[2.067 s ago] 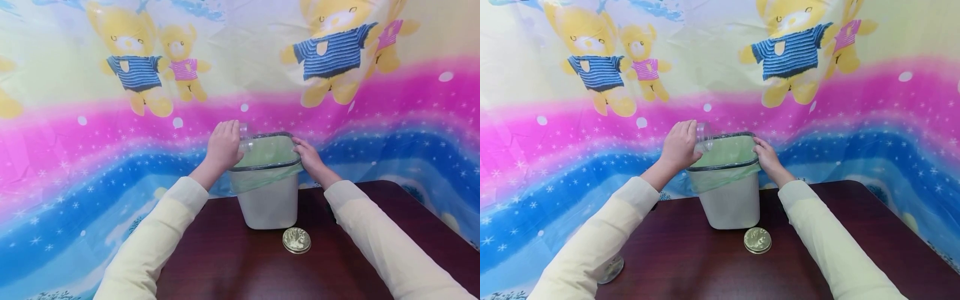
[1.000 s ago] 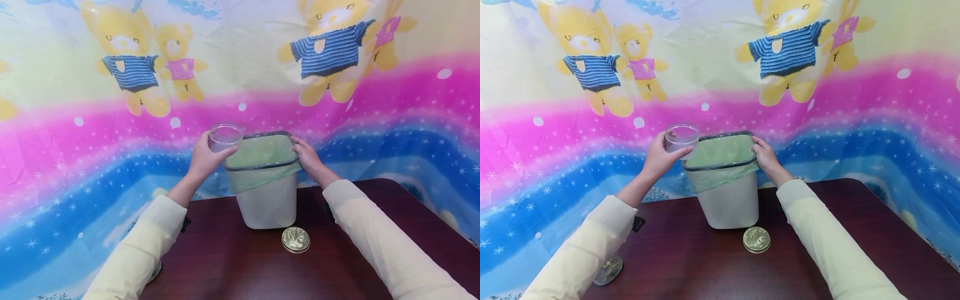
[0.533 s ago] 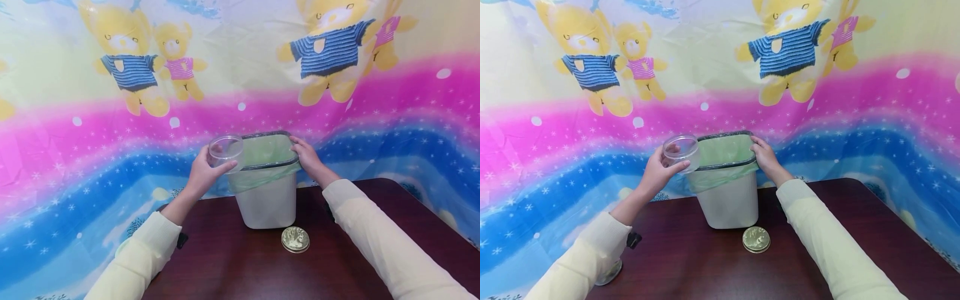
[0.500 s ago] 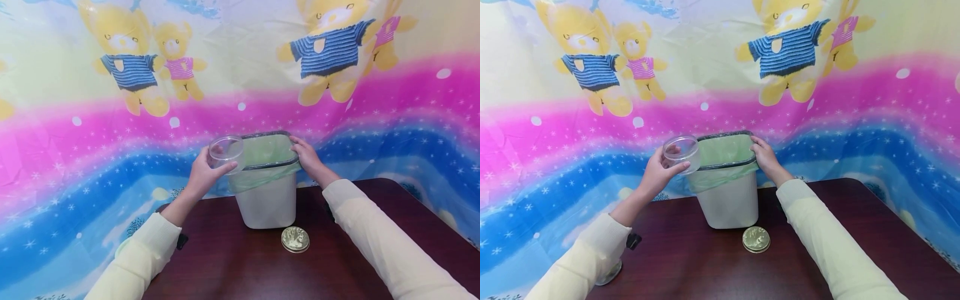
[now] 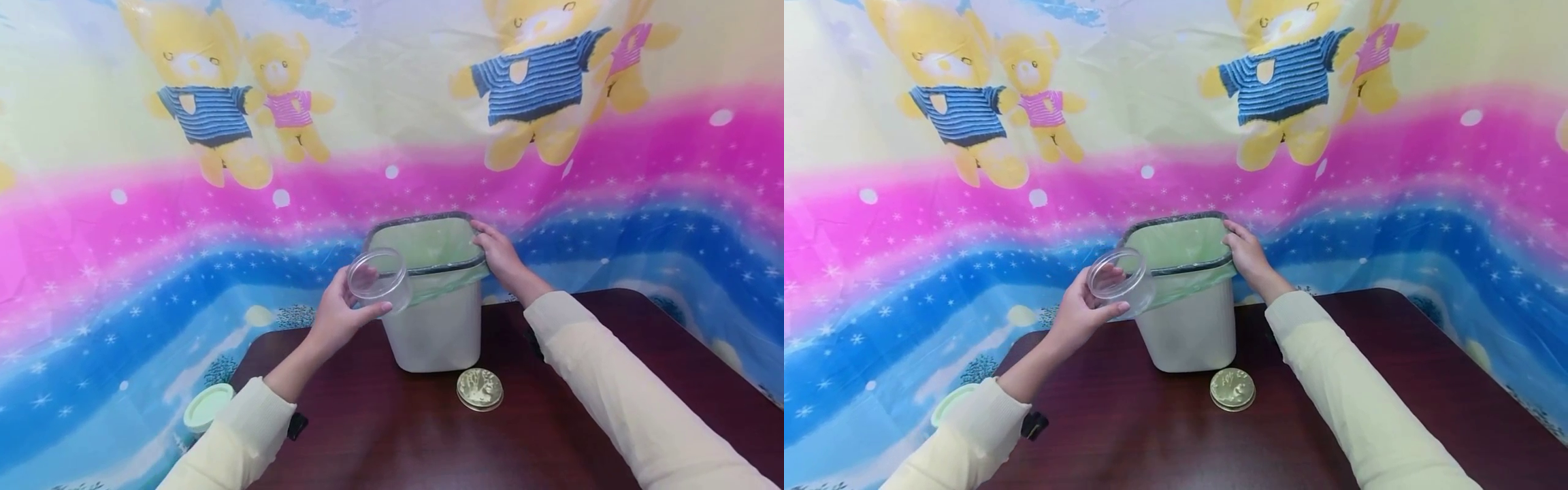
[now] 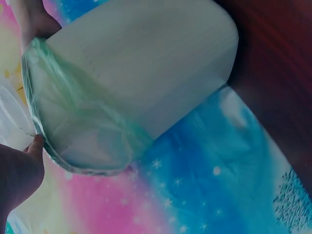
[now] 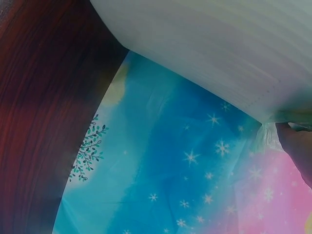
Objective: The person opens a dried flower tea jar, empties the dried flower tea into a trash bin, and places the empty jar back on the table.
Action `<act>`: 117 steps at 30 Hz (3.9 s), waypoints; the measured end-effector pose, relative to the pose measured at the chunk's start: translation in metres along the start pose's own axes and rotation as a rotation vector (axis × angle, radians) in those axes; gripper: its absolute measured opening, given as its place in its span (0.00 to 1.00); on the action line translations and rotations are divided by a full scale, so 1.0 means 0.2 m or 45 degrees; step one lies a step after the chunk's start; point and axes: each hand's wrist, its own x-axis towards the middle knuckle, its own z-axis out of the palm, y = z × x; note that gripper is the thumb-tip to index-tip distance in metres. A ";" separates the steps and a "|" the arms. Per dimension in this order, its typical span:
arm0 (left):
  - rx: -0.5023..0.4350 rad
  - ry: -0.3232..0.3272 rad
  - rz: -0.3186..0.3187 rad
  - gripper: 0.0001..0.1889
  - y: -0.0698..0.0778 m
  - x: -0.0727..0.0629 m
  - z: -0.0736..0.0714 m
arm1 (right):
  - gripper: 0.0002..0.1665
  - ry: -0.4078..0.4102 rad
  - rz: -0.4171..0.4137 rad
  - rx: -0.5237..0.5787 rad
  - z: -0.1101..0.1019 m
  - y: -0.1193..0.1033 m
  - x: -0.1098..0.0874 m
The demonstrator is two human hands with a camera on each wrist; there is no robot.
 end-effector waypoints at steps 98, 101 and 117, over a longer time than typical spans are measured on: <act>0.311 -0.475 -0.588 0.44 -0.76 -0.43 0.05 | 0.33 0.006 -0.002 0.002 0.01 0.00 0.00; 0.318 -0.479 -0.591 0.44 -0.77 -0.43 0.05 | 0.33 0.003 0.004 0.009 0.01 0.00 -0.01; 0.362 -0.469 -0.598 0.47 -0.78 -0.43 0.05 | 0.32 0.014 0.010 0.035 0.01 -0.01 0.00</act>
